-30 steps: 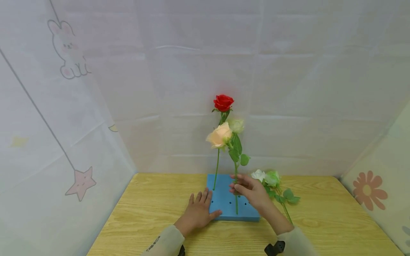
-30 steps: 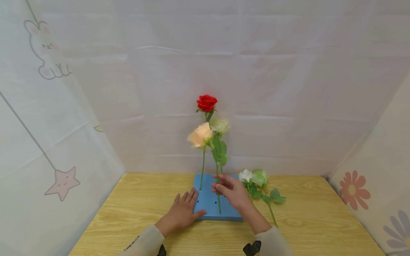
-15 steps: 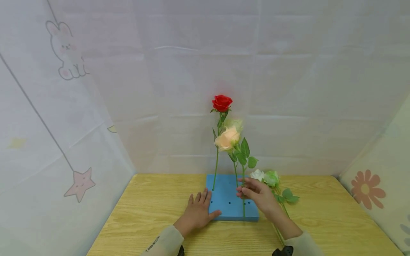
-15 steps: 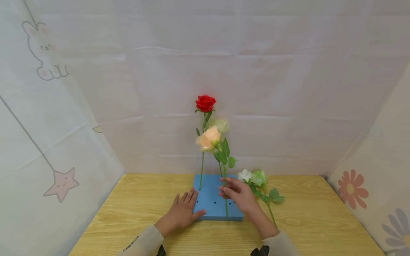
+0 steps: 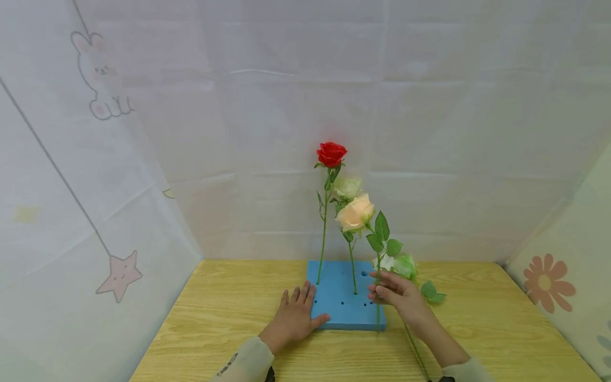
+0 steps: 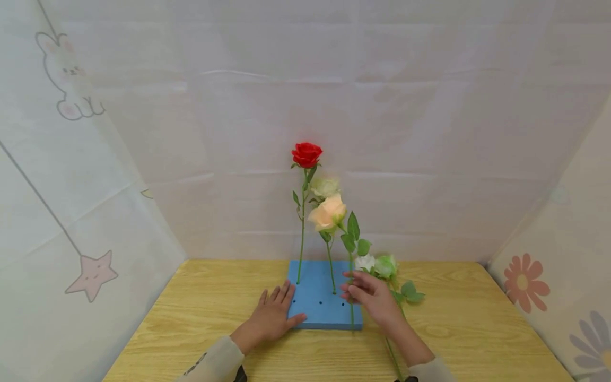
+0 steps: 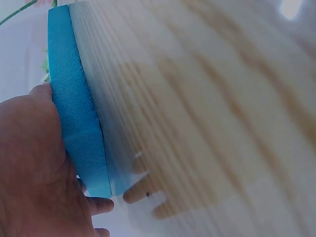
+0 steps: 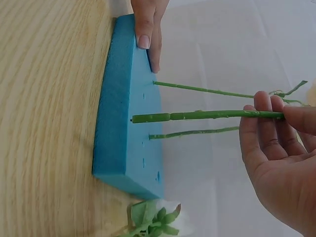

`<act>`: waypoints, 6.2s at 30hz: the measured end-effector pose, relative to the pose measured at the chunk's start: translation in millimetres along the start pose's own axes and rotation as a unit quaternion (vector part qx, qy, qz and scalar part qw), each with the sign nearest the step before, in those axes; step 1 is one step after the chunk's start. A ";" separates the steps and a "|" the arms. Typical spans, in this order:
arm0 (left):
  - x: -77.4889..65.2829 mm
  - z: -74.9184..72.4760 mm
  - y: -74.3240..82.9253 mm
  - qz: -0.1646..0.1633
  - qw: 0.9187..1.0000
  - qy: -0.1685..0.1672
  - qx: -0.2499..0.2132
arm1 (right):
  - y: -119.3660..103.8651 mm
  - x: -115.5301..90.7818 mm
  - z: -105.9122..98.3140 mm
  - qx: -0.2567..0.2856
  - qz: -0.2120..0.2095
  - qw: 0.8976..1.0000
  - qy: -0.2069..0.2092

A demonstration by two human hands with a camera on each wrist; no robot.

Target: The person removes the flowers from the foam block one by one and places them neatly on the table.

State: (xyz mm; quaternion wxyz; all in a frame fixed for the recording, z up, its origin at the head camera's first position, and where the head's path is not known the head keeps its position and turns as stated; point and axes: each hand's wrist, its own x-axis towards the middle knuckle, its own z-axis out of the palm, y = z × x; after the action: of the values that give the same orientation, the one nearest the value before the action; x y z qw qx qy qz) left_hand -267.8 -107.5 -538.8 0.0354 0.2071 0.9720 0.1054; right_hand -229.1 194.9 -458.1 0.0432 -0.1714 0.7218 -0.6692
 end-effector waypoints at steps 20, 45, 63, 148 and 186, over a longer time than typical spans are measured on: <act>3.2 0.4 0.2 -0.005 1.000 -0.003 -0.003 | -6.2 -32.1 -37.5 -0.011 0.039 0.999 -0.005; -1.4 -3.0 3.5 -0.007 1.000 0.001 -0.002 | -7.1 -60.6 -80.0 -0.024 0.081 0.996 -0.006; 1.1 1.2 0.8 -0.008 1.000 0.005 -0.001 | -7.9 -76.1 -126.9 -0.033 0.097 0.994 -0.028; 2.6 4.3 -1.2 -0.007 1.000 -0.008 -0.017 | 72.9 -86.3 -193.4 0.055 0.199 0.975 -0.077; 3.6 5.9 -1.0 -0.014 1.000 -0.006 -0.010 | 79.6 -85.0 -193.7 -0.123 0.271 0.954 0.018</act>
State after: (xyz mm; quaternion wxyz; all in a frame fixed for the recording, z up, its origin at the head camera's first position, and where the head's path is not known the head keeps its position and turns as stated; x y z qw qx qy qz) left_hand -270.8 -105.8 -544.9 0.0445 0.1941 0.9734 0.1136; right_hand -221.1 408.6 -531.0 0.1887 0.0388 0.8184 -0.5414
